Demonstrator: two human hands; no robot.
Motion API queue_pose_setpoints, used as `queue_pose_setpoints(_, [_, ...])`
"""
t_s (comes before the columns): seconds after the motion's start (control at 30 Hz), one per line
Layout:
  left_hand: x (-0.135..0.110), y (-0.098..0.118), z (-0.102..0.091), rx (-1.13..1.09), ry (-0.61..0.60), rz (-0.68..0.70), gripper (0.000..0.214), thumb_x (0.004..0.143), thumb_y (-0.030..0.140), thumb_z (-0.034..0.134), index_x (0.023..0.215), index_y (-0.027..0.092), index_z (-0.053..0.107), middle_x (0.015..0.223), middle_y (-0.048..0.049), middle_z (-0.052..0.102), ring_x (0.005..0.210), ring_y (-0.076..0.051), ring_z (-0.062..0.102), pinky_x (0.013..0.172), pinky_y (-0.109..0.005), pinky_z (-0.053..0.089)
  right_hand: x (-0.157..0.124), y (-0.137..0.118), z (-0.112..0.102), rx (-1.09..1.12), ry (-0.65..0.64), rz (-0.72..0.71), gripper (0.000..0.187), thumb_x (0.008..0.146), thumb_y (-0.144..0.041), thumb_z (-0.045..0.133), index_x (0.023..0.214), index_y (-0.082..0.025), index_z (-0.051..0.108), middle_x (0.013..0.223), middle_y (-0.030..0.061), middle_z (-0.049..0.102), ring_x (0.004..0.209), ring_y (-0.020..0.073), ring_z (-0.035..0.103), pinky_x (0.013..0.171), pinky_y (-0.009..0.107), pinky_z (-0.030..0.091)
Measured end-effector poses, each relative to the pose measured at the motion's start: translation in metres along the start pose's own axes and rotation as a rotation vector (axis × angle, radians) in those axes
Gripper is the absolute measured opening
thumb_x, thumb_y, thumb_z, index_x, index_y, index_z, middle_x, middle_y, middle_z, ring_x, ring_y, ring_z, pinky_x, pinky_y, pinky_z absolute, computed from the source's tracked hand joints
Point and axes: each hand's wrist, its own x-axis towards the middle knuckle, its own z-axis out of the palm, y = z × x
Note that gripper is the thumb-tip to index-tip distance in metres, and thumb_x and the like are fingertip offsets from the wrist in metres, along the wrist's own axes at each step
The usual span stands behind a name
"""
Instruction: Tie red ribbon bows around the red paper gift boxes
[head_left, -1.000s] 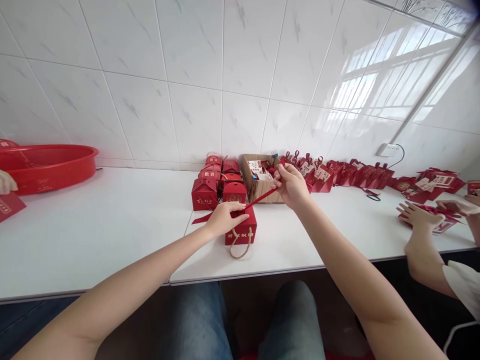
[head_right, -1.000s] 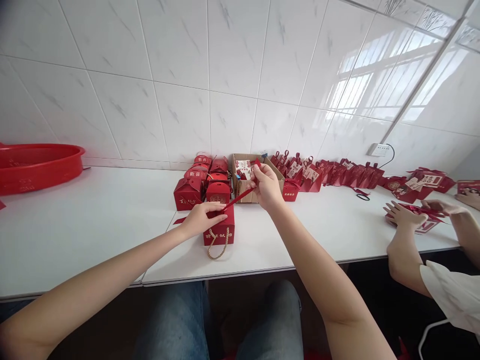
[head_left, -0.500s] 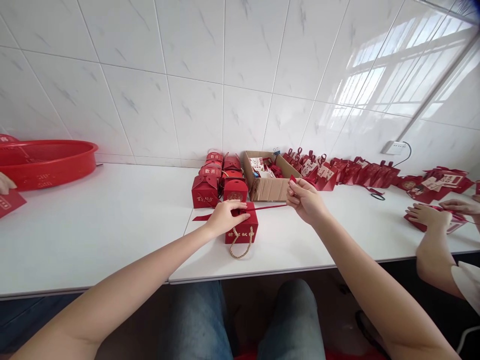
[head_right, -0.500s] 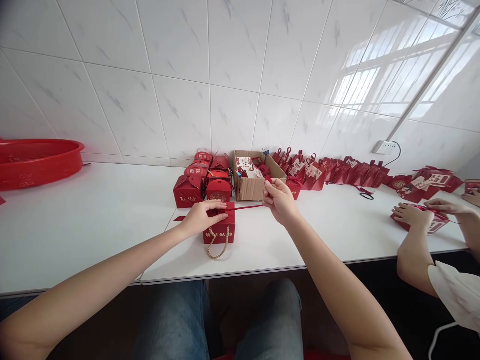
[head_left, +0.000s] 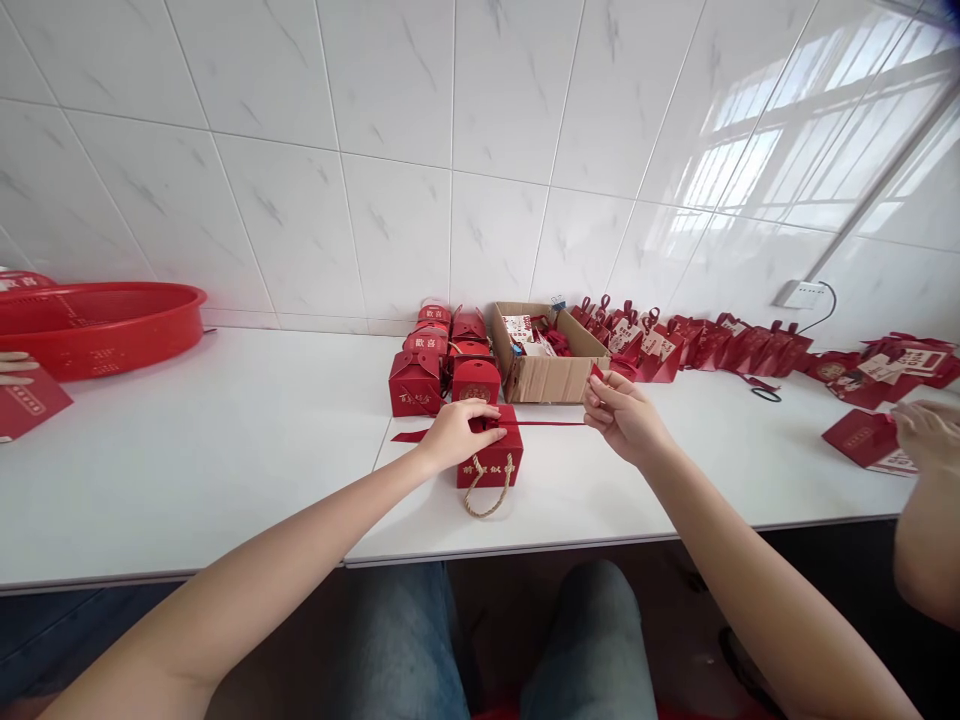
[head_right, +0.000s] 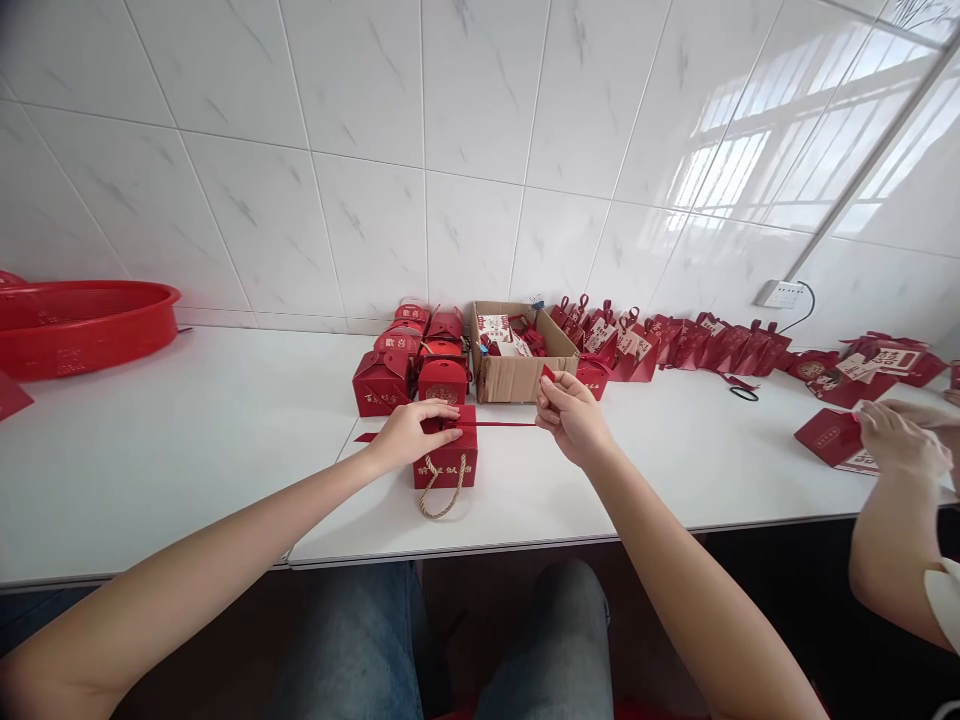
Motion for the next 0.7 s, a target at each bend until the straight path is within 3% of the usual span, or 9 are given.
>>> queue_pose_setpoints(0.17, [0.001,0.000,0.000,0.013,0.002,-0.008,0.034,0.072,0.044,0.069,0.098,0.022,0.073,0.116,-0.0065,0.069,0.120,-0.027,0.055,0.106,-0.039,0.039,-0.006,-0.004,-0.012,0.011,0.037,-0.008,0.035,0.063,-0.030,0.082,0.067,-0.020,0.049,0.055,-0.0065,0.045,0.041,0.0029,0.028,0.038,0.018,0.025])
queue_pose_setpoints(0.4, [0.000,0.000,0.000,-0.074,0.021,0.008,0.036,0.072,0.045,0.069,0.100,0.022,0.070,0.115,-0.0063,0.068,0.116,-0.026,0.057,0.104,-0.038,0.041,-0.013,-0.003,-0.026,0.037,0.080,-0.009,0.033,0.065,-0.030,0.081,0.065,-0.020,0.049,0.057,-0.0054,0.046,0.047,0.0053,0.039,0.046,0.020,0.038])
queue_pose_setpoints(0.53, [-0.003,-0.007,-0.009,-0.243,0.107,-0.109,0.040,0.082,0.049,0.055,0.111,0.022,0.061,0.125,-0.0075,0.062,0.118,-0.022,0.055,0.100,-0.033,0.042,-0.010,-0.001,-0.027,0.062,0.076,-0.029,0.030,0.066,-0.031,0.081,0.068,-0.020,0.053,0.061,-0.0042,0.050,0.053,0.0071,0.047,0.053,0.021,0.045])
queue_pose_setpoints(0.63, [-0.005,-0.017,-0.019,-0.268,0.103,-0.222,0.042,0.083,0.049,0.052,0.114,0.021,0.057,0.123,-0.0101,0.061,0.113,-0.022,0.058,0.089,-0.031,0.048,-0.005,-0.002,-0.029,0.062,0.070,-0.046,0.028,0.067,-0.032,0.079,0.070,-0.020,0.055,0.065,-0.0028,0.054,0.059,0.0089,0.052,0.059,0.023,0.049])
queue_pose_setpoints(0.7, [-0.007,-0.024,-0.027,-0.248,0.044,-0.267,0.045,0.077,0.050,0.060,0.109,0.019,0.060,0.108,-0.0100,0.067,0.095,-0.023,0.065,0.073,-0.031,0.051,-0.003,-0.003,-0.030,0.066,0.066,-0.053,0.027,0.068,-0.032,0.079,0.069,-0.020,0.055,0.066,-0.0026,0.055,0.060,0.0095,0.054,0.060,0.024,0.050])
